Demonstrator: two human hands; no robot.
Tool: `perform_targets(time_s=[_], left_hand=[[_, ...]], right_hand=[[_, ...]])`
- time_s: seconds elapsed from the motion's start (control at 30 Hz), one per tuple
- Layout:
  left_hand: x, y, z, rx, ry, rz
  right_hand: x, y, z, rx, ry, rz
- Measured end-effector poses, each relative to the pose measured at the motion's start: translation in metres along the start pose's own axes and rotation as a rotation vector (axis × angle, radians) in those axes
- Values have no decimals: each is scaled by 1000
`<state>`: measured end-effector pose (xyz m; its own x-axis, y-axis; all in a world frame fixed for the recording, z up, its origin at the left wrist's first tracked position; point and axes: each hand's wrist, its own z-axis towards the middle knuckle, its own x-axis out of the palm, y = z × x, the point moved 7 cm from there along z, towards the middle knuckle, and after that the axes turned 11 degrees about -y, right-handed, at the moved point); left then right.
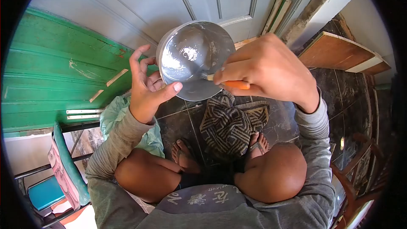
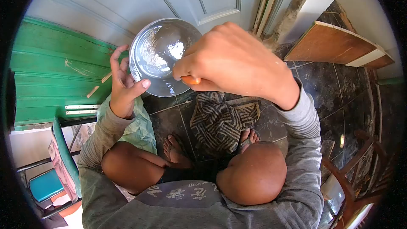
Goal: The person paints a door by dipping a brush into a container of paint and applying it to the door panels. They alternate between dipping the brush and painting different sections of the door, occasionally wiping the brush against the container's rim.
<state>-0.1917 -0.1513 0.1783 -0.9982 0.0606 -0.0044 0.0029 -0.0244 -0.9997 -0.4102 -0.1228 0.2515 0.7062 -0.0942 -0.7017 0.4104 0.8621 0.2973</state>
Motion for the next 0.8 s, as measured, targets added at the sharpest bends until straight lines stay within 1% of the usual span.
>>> perform_targets(time_s=[0.07,0.17,0.27,0.3,0.37,0.47,0.57,0.6,0.7,0.8], left_hand=[[1,2,0,-10,4,6],[-1,3,0,-21,-12,-5],[-5,8,1,-49,-47,-45],[-6,10,2,-57,-68,-63],[-11,18,5,-84,-112,-86],[-15,28,7,-121,-140,-72],[-17,35,8,-134,-166,-61],[-17,35,9,-133,-177,-56],[-18,35,8,-160,-206,-96],[-22,37,10,-182,-234,-86]], right_hand=[[14,-4,-1,-5,67,-34],[-7,-14,-11,94,-209,188],[-22,-29,-44,457,-504,322],[-17,-35,-59,499,-566,235],[5,-48,-85,646,-746,306],[27,-61,-119,1077,-926,699],[36,-59,-130,1092,-1012,793],[40,-60,-133,1092,-965,770],[33,-66,-144,1093,-1052,767],[33,-63,-143,1067,-1029,796]])
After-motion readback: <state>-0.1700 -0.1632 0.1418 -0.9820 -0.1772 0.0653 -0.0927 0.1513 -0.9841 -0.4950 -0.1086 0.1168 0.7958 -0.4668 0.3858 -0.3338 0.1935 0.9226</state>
